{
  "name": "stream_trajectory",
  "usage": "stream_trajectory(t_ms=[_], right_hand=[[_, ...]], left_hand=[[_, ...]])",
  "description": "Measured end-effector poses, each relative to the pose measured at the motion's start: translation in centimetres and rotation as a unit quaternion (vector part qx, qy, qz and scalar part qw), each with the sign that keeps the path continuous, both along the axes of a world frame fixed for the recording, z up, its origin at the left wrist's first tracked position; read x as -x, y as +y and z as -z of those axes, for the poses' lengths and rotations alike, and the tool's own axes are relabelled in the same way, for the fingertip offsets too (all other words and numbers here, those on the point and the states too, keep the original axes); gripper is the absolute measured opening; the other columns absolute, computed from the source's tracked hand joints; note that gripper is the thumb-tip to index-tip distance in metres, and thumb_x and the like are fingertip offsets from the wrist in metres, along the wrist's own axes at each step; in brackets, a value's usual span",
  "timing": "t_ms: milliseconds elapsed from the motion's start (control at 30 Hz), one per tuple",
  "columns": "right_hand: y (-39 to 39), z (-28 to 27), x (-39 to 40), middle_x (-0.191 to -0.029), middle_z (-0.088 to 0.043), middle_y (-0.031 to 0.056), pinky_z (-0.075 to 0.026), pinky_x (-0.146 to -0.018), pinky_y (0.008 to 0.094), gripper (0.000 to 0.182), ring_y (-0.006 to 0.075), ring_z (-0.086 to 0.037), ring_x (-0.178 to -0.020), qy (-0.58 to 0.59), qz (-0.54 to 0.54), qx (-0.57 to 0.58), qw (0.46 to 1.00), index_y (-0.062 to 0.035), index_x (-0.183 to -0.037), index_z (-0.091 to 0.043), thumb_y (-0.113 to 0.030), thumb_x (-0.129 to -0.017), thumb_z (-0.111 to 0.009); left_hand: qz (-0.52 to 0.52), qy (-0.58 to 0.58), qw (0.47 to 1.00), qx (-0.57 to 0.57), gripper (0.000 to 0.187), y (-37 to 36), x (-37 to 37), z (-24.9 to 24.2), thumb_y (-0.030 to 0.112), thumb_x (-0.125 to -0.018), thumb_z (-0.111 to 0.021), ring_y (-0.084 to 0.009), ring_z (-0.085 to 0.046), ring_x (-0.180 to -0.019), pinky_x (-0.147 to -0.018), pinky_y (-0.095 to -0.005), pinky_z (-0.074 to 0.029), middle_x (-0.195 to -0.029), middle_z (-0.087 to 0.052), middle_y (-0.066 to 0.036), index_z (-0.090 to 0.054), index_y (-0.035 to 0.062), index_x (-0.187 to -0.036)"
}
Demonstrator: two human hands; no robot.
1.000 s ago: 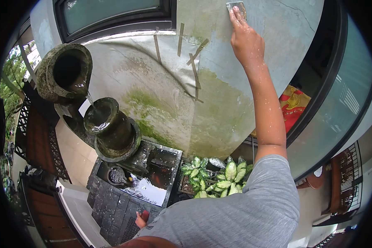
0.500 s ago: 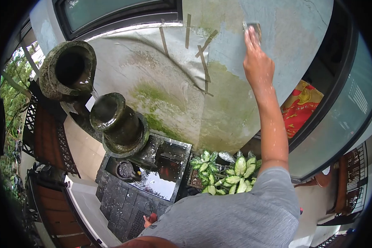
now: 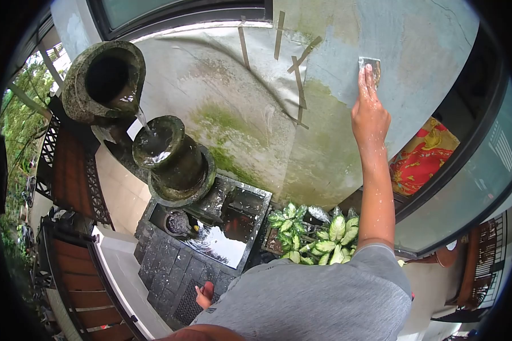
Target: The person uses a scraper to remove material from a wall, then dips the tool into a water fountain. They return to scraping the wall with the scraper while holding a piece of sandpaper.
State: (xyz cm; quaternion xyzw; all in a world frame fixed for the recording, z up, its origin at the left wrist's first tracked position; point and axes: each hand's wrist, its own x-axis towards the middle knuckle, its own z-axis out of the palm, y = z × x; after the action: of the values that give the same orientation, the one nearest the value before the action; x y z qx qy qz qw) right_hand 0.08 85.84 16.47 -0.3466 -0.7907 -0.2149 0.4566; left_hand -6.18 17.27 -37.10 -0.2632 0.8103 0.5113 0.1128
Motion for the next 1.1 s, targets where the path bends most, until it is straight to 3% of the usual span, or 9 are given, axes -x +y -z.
stream_trajectory(t_ms=[233,367,467,533,667,733,833,933,1100], right_hand=[[1.1,-7.6,2.8,-0.16,-0.049,-0.0067,-0.064,-0.069,0.0394,0.065,0.0291,-0.076,-0.092,0.001,0.018,-0.082,0.996,-0.02,-0.156,-0.049,-0.002,-0.094,-0.055],[-0.1,-4.8,1.4,-0.161,-0.048,-0.0071,-0.064,-0.07,0.0395,0.067,0.0286,-0.076,-0.092,-0.015,0.026,-0.041,0.999,-0.0211,-0.157,-0.048,-0.001,-0.093,-0.055],[-0.6,-0.9,0.0,-0.163,-0.046,-0.0075,-0.064,-0.07,0.0397,0.07,0.0278,-0.077,-0.093,-0.026,0.031,0.038,0.998,-0.0225,-0.159,-0.047,0.001,-0.093,-0.055],[-0.5,0.2,-0.2,-0.163,-0.045,-0.0093,-0.063,-0.081,0.0413,0.069,0.0286,-0.075,-0.104,-0.011,0.036,0.05,0.998,-0.0262,-0.16,-0.045,0.001,-0.097,-0.05],[-0.5,-2.9,1.0,-0.163,-0.046,-0.0085,-0.062,-0.081,0.0421,0.066,0.0285,-0.074,-0.106,-0.001,0.018,0.053,0.998,-0.0256,-0.16,-0.046,0.0,-0.098,-0.051],[-0.6,-5.2,1.8,-0.162,-0.046,-0.007,-0.062,-0.081,0.0421,0.063,0.0286,-0.074,-0.108,-0.015,0.043,0.037,0.998,-0.0249,-0.159,-0.046,-0.002,-0.1,-0.052],[-0.7,-5.2,1.1,-0.162,-0.047,-0.0054,-0.063,-0.081,0.0418,0.06,0.0291,-0.073,-0.109,-0.02,0.028,0.035,0.999,-0.0234,-0.158,-0.048,-0.005,-0.101,-0.052],[-1.6,-2.4,-0.4,-0.161,-0.047,-0.0049,-0.063,-0.083,0.0422,0.059,0.0296,-0.073,-0.108,-0.028,0.046,0.064,0.997,-0.022,-0.156,-0.05,-0.004,-0.1,-0.053],[-1.5,-1.6,-0.5,-0.162,-0.047,-0.0047,-0.062,-0.084,0.0423,0.06,0.0297,-0.073,-0.11,-0.036,0.054,0.074,0.995,-0.0217,-0.155,-0.051,-0.003,-0.099,-0.052]], left_hand=[[0.015,-0.046,0.997,0.059,0.075,-1.8,-1.3,1.8,0.065,-0.102,-0.051,-0.0295,-0.073,-0.103,-0.098,-0.0394,-0.051,-0.107,-0.08,-0.017,-0.08,-0.0044,-0.11],[0.056,-0.014,0.995,0.083,0.075,-1.3,-0.1,1.3,0.065,-0.102,-0.05,-0.0295,-0.073,-0.103,-0.098,-0.0393,-0.05,-0.106,-0.08,-0.016,-0.08,-0.0036,-0.11],[-0.007,-0.02,0.999,0.034,0.075,-0.1,0.6,-0.3,0.064,-0.103,-0.049,-0.029,-0.073,-0.102,-0.098,-0.039,-0.05,-0.106,-0.08,-0.016,-0.08,-0.0036,-0.11],[0.041,0.02,0.997,0.069,0.073,-1.0,0.7,0.9,0.063,-0.103,-0.05,-0.029,-0.073,-0.101,-0.098,-0.039,-0.05,-0.107,-0.08,-0.016,-0.08,-0.0035,-0.11],[0.047,0.009,0.997,0.053,0.072,-2.4,0.8,2.3,0.062,-0.104,-0.051,-0.0291,-0.073,-0.102,-0.098,-0.039,-0.05,-0.108,-0.08,-0.017,-0.08,-0.0038,-0.111],[-0.008,-0.018,0.999,-0.026,0.074,-2.4,1.1,3.3,0.063,-0.103,-0.051,-0.0288,-0.073,-0.103,-0.098,-0.0388,-0.05,-0.109,-0.079,-0.017,-0.08,-0.0042,-0.112],[0.047,0.019,0.998,0.047,0.075,-1.5,1.5,2.2,0.064,-0.103,-0.051,-0.0284,-0.073,-0.104,-0.099,-0.0385,-0.05,-0.111,-0.079,-0.017,-0.079,-0.0044,-0.114],[0.045,-0.032,0.997,0.054,0.076,-0.7,2.9,1.3,0.065,-0.102,-0.05,-0.0282,-0.073,-0.104,-0.1,-0.0386,-0.05,-0.112,-0.079,-0.017,-0.079,-0.0045,-0.115],[0.086,-0.008,0.994,0.071,0.077,-1.1,3.5,2.2,0.065,-0.103,-0.047,-0.0291,-0.073,-0.104,-0.1,-0.0388,-0.05,-0.111,-0.079,-0.017,-0.079,-0.0046,-0.114]])
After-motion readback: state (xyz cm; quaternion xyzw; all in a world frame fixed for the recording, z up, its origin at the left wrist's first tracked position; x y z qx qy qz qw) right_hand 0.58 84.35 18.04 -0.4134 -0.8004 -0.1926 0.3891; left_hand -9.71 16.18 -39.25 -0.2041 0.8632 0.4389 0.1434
